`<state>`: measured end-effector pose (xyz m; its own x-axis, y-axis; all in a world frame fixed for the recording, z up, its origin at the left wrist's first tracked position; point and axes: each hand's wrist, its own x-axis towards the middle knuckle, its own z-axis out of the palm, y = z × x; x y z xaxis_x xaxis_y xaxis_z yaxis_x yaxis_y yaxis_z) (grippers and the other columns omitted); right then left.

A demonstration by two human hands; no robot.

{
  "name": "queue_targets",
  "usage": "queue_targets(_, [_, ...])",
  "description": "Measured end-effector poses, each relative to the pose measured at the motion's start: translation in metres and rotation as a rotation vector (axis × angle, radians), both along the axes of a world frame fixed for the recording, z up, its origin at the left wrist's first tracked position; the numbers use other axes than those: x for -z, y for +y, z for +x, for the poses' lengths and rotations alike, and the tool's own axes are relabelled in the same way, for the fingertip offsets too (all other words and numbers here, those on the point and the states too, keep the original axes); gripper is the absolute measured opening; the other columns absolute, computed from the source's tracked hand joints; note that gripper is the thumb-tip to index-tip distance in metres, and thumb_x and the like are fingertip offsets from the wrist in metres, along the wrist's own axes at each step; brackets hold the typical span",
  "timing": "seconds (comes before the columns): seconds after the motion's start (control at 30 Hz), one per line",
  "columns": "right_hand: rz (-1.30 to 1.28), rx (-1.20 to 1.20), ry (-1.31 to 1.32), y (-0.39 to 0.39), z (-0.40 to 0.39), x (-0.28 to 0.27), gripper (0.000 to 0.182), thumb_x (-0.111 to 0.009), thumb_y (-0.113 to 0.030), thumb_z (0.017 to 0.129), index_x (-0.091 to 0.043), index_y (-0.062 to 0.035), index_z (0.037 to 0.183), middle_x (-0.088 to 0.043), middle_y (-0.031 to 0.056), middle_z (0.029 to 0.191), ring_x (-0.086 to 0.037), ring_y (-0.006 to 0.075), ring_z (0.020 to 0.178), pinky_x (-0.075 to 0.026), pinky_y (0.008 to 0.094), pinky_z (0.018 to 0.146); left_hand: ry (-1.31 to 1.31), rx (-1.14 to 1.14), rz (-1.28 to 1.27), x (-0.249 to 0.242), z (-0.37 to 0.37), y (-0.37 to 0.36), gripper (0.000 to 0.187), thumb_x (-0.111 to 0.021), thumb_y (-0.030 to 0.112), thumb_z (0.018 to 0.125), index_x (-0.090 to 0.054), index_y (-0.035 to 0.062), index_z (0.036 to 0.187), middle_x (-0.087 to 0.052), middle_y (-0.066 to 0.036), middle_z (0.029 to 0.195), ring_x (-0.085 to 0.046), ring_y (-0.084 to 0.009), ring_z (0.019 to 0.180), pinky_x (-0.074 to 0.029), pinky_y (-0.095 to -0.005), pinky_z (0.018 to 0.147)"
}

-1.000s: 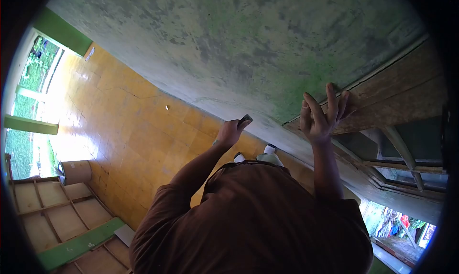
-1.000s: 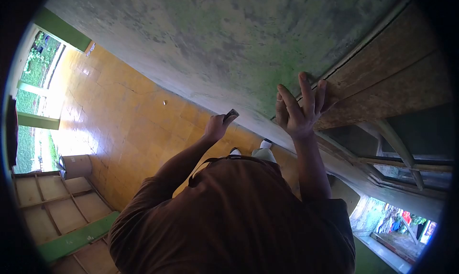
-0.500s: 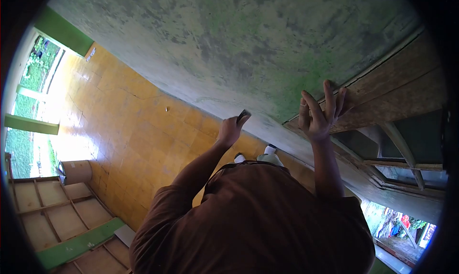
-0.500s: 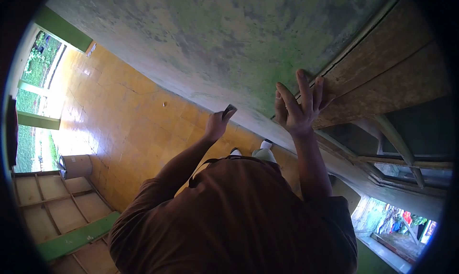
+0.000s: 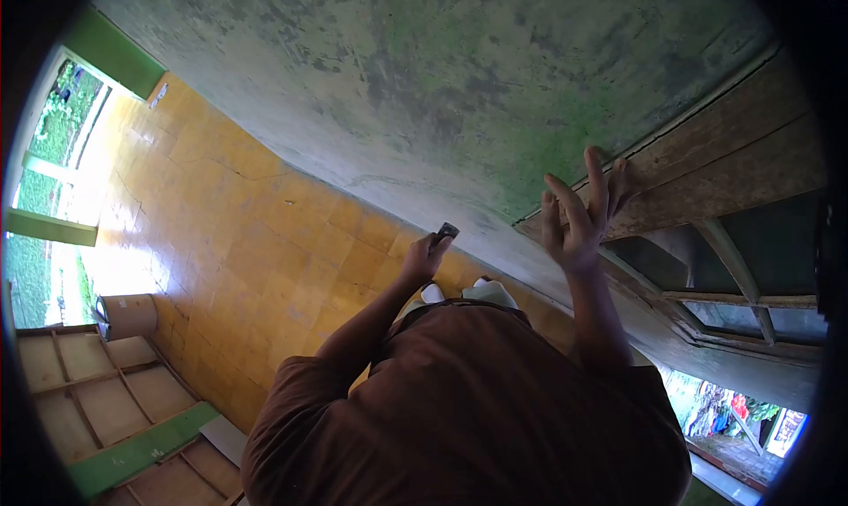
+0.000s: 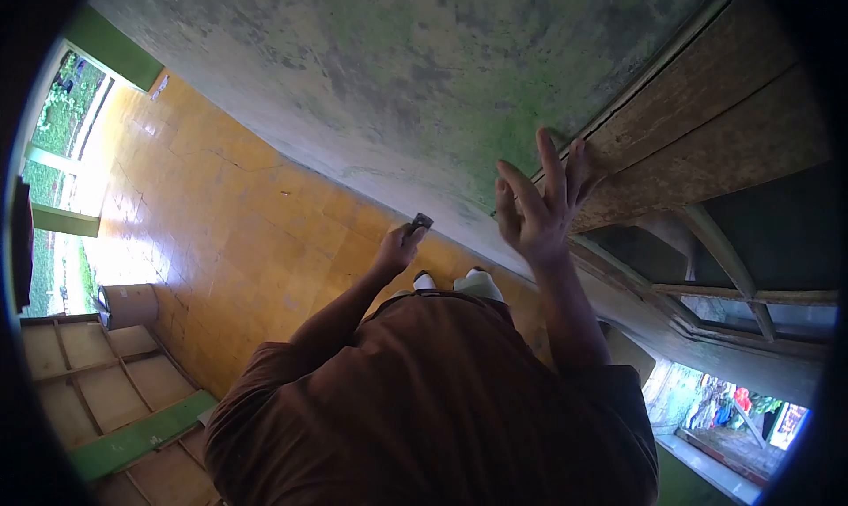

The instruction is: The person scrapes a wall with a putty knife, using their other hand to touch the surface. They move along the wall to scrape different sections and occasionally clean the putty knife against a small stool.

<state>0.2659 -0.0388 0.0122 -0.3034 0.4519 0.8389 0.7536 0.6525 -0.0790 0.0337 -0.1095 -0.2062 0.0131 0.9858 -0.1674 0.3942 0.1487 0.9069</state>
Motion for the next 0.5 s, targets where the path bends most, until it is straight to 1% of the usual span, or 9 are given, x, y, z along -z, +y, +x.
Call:
queue_targets(0.07, [-0.079,-0.075,0.041,-0.019,-0.009,0.001,0.018,-0.060,-0.020,0.088,-0.068,-0.0149,0.103,-0.043,0.0154,0.142,-0.021,0.0359,0.142,-0.006,0.0538,0.113,-0.264,-0.119,-0.117,-0.013,-0.004,-0.006,0.031,-0.054,0.032,0.096,-0.055,0.0018,0.089,-0.055,-0.005,0.059,-0.057,-0.0148,0.052,-0.044,-0.0308,0.049])
queue_targets(0.1, [-0.160,-0.146,0.083,-0.027,-0.012,0.003,0.019,-0.060,-0.018,0.087,-0.067,-0.0120,0.104,-0.045,0.0159,0.140,-0.025,0.0359,0.140,-0.012,0.0533,0.113,-0.271,-0.129,-0.106,-0.016,-0.007,-0.006,0.031,-0.054,0.032,0.096,-0.055,0.0018,0.089,-0.055,-0.005,0.059,-0.057,-0.0148,0.052,-0.044,-0.0308,0.049])
queue_targets(0.17, [-0.406,-0.304,0.101,-0.031,-0.013,0.017,0.016,-0.063,-0.015,0.083,-0.067,-0.0086,0.098,-0.055,0.0142,0.128,-0.044,0.0347,0.128,-0.027,0.0487,0.109,-0.554,-0.184,-0.128,-0.023,-0.007,-0.005,0.024,-0.054,0.028,0.096,-0.051,0.0033,0.094,-0.053,-0.002,0.062,-0.054,-0.0105,0.053,-0.044,-0.0265,0.049])
queue_targets(0.23, [-0.801,-0.447,0.096,-0.026,-0.011,0.042,0.030,-0.066,-0.018,0.084,-0.061,-0.0049,0.111,-0.058,0.0179,0.121,-0.054,0.0351,0.115,-0.040,0.0443,0.099,-0.557,-0.225,-0.057,-0.051,0.000,-0.004,0.025,-0.054,0.026,0.096,-0.052,0.0029,0.088,-0.054,-0.002,0.065,-0.054,-0.0100,0.056,-0.045,-0.0260,0.052])
queue_targets(0.27, [-0.794,-0.465,0.082,-0.026,-0.012,0.052,0.030,-0.066,-0.018,0.084,-0.061,-0.0049,0.111,-0.058,0.0179,0.121,-0.054,0.0351,0.115,-0.040,0.0443,0.099,-0.451,-0.150,0.035,-0.065,0.003,-0.004,0.025,-0.054,0.026,0.096,-0.052,0.0027,0.087,-0.054,-0.001,0.064,-0.055,-0.0095,0.059,-0.045,-0.0255,0.054])
queue_targets(0.33, [-1.275,-0.440,0.221,-0.031,-0.012,0.066,0.046,-0.067,-0.027,0.086,-0.051,-0.0031,0.123,-0.058,0.0197,0.117,-0.057,0.0340,0.112,-0.043,0.0418,0.096,-0.338,-0.091,0.135,-0.089,0.008,-0.005,0.026,-0.054,0.026,0.095,-0.053,0.0025,0.085,-0.053,0.000,0.064,-0.056,-0.0091,0.063,-0.046,-0.0250,0.056])
queue_targets(0.43, [-1.368,-0.434,0.118,-0.042,-0.001,0.085,0.053,-0.066,-0.032,0.088,-0.045,-0.0022,0.128,-0.059,0.0202,0.115,-0.056,0.0323,0.114,-0.043,0.0408,0.096,-0.590,0.049,0.177,-0.115,0.024,-0.010,0.019,-0.059,0.016,0.093,-0.060,-0.0016,0.102,-0.057,-0.007,0.094,-0.058,-0.0122,0.084,-0.049,-0.0258,0.072])
queue_targets(0.47, [-1.407,-0.478,0.141,-0.044,0.002,0.091,0.048,-0.064,-0.031,0.090,-0.047,-0.0022,0.125,-0.059,0.0170,0.116,-0.056,0.0280,0.114,-0.043,0.0390,0.097,-0.632,0.067,0.164,-0.122,0.029,-0.014,0.018,-0.063,0.010,0.090,-0.062,-0.0026,0.103,-0.054,-0.010,0.108,-0.057,-0.0174,0.096,-0.047,-0.0284,0.082])
queue_targets(0.5, [-1.406,-0.480,0.148,-0.045,0.005,0.098,0.048,-0.064,-0.031,0.090,-0.047,-0.0022,0.125,-0.059,0.0170,0.116,-0.056,0.0280,0.114,-0.043,0.0390,0.097,-0.626,0.069,0.161,-0.124,0.034,-0.014,0.018,-0.063,0.010,0.090,-0.062,-0.0026,0.103,-0.054,-0.010,0.108,-0.057,-0.0174,0.096,-0.047,-0.0284,0.082])
